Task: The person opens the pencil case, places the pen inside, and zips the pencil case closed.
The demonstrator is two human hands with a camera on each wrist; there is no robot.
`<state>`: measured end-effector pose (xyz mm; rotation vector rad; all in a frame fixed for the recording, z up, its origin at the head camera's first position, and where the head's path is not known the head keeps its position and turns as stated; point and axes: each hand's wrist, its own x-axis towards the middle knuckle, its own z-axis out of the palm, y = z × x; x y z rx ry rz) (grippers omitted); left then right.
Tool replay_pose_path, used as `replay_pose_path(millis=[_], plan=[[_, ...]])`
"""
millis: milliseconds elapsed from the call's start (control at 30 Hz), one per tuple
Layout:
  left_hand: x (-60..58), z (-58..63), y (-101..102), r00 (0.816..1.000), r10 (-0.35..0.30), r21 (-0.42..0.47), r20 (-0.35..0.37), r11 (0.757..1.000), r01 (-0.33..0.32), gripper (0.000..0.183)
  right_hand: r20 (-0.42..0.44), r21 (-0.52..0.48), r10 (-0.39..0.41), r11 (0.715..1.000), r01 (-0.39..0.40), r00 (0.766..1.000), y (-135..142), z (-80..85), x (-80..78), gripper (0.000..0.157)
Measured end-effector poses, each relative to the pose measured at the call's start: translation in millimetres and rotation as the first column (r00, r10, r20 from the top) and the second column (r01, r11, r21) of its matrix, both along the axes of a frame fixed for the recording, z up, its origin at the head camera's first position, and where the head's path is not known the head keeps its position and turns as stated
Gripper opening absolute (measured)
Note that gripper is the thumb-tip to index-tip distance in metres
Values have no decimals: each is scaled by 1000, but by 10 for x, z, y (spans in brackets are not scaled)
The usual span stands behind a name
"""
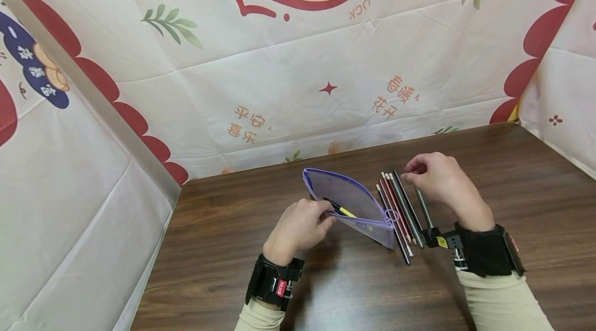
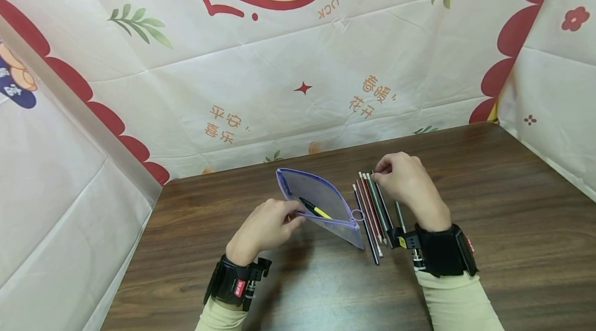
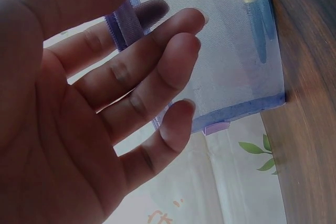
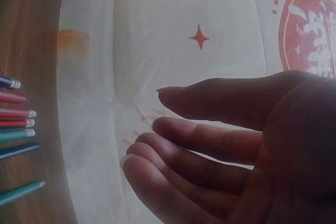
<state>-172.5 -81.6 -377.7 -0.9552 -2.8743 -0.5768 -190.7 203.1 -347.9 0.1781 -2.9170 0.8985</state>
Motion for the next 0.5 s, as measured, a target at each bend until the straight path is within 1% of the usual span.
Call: replay_pose_path(millis=[133,500], plan=[[0,0,1,1000,0,-2,3,1000,0,14,24,-1,-7,1000,7,1000,34,-26,-16,22],[5,0,5,1000,4,3,10,1000,-4,14,47,2,-31,1000,31,998,116,-77,-54,24]])
